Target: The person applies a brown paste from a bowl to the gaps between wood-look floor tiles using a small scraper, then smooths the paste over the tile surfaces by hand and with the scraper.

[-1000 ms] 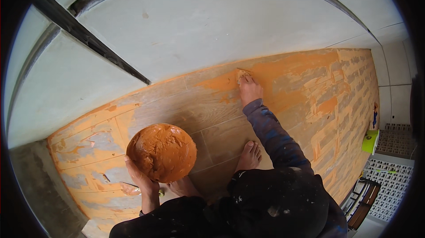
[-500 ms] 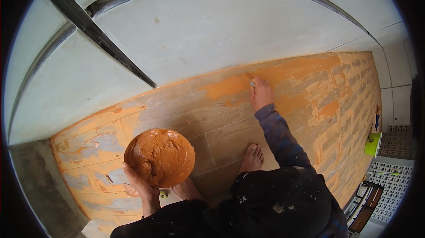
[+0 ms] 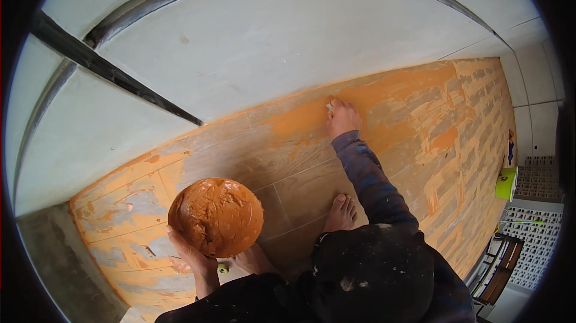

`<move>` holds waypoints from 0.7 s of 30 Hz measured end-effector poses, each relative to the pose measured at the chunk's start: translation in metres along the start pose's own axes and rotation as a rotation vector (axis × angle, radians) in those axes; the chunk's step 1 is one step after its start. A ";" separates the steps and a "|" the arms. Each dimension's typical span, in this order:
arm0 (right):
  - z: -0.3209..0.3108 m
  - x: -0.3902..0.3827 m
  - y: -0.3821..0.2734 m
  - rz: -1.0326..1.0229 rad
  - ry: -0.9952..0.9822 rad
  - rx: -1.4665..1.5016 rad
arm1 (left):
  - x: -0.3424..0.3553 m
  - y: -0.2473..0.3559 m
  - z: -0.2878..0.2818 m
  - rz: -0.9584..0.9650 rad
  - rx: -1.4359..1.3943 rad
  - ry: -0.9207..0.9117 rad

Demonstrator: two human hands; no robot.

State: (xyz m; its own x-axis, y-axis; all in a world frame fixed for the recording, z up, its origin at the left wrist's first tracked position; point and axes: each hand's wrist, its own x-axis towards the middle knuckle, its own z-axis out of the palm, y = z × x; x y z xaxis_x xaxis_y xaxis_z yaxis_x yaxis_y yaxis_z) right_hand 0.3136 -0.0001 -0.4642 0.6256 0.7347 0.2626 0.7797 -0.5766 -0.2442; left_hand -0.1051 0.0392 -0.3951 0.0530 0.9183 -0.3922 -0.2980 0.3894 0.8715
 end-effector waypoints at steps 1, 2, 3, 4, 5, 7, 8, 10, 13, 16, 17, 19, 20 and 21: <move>0.016 0.002 -0.010 -0.003 -0.015 -0.164 | -0.001 0.001 0.005 0.003 -0.032 -0.033; 0.033 -0.003 -0.028 -0.008 -0.043 -0.315 | -0.002 0.002 0.002 -0.002 -0.017 -0.030; 0.044 -0.014 -0.045 -0.063 -0.054 -0.255 | -0.002 -0.001 -0.003 -0.003 0.001 -0.034; 0.051 -0.017 -0.065 -0.126 -0.048 -0.195 | 0.000 -0.003 -0.005 0.009 0.007 -0.041; 0.059 -0.027 -0.090 -0.160 -0.100 -0.156 | 0.000 -0.006 -0.007 0.007 0.010 -0.042; 0.052 -0.042 -0.119 -0.211 -0.124 -0.106 | 0.004 -0.004 -0.010 -0.031 -0.028 0.024; 0.041 -0.048 -0.126 -0.242 -0.125 -0.006 | 0.003 0.000 -0.010 -0.011 -0.036 0.025; 0.022 -0.036 -0.116 -0.164 -0.208 0.290 | 0.002 0.009 -0.004 0.027 -0.046 0.018; 0.005 -0.022 -0.031 0.121 -0.048 0.461 | 0.001 0.005 -0.006 0.050 -0.055 0.031; -0.014 0.000 0.046 0.097 0.094 -0.071 | 0.001 -0.004 -0.006 0.022 -0.094 -0.011; -0.007 0.001 0.043 0.097 0.095 -0.073 | 0.003 -0.004 -0.006 0.021 -0.095 -0.012; 0.006 -0.007 0.012 0.089 -0.069 -0.118 | 0.001 -0.005 -0.006 -0.020 -0.096 0.039; 0.017 -0.018 -0.010 0.011 -0.056 -0.068 | -0.001 -0.006 -0.008 -0.028 -0.086 0.043; 0.027 -0.030 -0.037 -0.073 -0.034 -0.018 | 0.000 -0.007 -0.008 -0.015 -0.081 0.047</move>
State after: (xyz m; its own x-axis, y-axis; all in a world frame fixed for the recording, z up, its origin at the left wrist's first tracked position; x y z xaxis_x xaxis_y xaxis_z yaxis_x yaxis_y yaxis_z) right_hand 0.2654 0.0088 -0.4888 0.5663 0.7863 0.2471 0.8235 -0.5274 -0.2091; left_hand -0.1109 0.0361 -0.4041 0.0135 0.9076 -0.4197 -0.3733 0.3940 0.8399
